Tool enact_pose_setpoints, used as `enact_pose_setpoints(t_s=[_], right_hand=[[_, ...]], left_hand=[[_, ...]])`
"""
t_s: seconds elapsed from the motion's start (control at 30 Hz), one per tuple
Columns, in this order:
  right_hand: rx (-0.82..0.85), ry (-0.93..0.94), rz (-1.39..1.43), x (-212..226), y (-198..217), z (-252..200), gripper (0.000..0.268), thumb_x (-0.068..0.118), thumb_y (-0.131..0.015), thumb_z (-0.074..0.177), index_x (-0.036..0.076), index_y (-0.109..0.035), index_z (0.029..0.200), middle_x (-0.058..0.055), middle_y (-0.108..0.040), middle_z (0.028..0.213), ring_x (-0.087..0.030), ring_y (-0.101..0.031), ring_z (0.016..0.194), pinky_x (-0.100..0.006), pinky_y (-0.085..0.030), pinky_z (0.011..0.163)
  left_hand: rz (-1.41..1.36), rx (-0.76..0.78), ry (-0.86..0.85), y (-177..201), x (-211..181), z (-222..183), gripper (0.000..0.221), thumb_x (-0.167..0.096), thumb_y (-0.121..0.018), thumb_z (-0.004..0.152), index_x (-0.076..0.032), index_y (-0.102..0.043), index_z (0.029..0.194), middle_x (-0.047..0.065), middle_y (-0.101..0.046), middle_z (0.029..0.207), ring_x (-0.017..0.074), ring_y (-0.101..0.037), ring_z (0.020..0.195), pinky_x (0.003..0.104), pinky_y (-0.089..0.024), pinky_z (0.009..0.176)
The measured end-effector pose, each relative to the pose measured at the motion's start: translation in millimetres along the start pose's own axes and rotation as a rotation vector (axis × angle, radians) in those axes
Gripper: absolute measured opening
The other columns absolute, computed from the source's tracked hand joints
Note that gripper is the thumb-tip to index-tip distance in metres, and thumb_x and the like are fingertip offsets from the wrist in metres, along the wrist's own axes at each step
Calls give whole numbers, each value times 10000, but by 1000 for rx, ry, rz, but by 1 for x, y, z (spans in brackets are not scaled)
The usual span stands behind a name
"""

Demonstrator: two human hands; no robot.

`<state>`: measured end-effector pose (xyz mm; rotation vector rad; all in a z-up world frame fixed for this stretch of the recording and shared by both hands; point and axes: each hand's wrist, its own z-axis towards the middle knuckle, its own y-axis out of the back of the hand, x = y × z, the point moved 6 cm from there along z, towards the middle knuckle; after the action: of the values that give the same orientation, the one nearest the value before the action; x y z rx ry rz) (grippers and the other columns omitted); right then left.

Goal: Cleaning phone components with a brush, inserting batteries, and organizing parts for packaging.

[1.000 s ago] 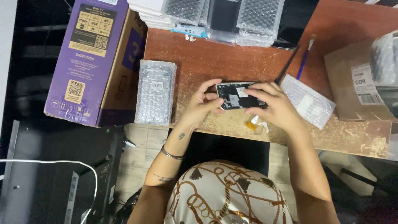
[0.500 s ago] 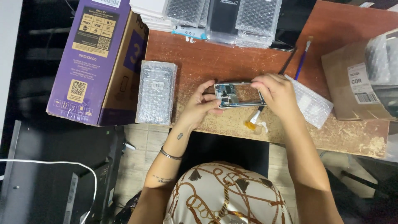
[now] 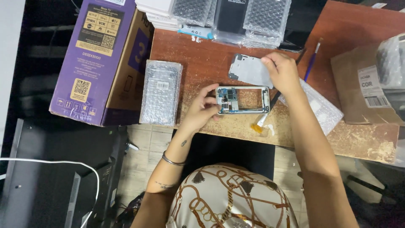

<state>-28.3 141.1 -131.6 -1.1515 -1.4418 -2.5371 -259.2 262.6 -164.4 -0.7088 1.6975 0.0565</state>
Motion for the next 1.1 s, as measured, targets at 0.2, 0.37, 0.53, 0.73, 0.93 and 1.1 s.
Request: enact_pose_setpoints(t_s=[0.2,0.37,0.53,0.73,0.93,1.1], right_hand=[[3,92,-116,38,20,-9,203,206,-614,977,30,-627,1077,-135,-547,975,-350,-511,955,-429,-412,808],[-13,123,-145,71,37,-29,194,179,-509,1016,48,-596,1129,-90,-513,1096,-291,-416,1055,-368,-326,857],[-30,-297,495,37,37,-63,316,201,-369,1039,62,-639,1126,-116,-646,889,-144,-556,818,-299,-477,733],[7,-448,776,64,23,-82,201,40,-574,891,-2,-586,1087,-104,-638,726,-107,-610,602,-166,-476,462],[-253,18,44,100,41,-76,470,153,-707,860,-92,-503,1205,-212,-508,1048,-372,-534,978,-449,-427,826],[-98,267,-62,123,13,-79,225,266,-702,821,135,-684,1002,-21,-625,1025,-289,-510,1102,-426,-338,916]], left_hand=[[57,43,-63,-1,-16,-3,661,99,-600,753,-81,-393,1355,225,-626,896,169,-595,669,243,-586,461],[64,50,-103,3,-20,-5,645,120,-567,780,-92,-389,1362,242,-632,925,156,-579,682,217,-572,473],[13,68,-153,3,-20,-3,620,117,-535,813,-85,-367,1374,235,-640,956,157,-581,703,231,-571,516],[-101,51,-101,-12,-25,-8,590,79,-489,865,-81,-309,1404,242,-601,1069,225,-598,904,382,-592,723],[-81,35,-101,-15,-33,-12,542,74,-494,869,-30,-339,1377,268,-596,1060,310,-617,938,467,-577,757],[-87,22,-138,-12,-31,-11,554,67,-516,866,-6,-318,1378,267,-595,1052,314,-618,941,460,-580,764]])
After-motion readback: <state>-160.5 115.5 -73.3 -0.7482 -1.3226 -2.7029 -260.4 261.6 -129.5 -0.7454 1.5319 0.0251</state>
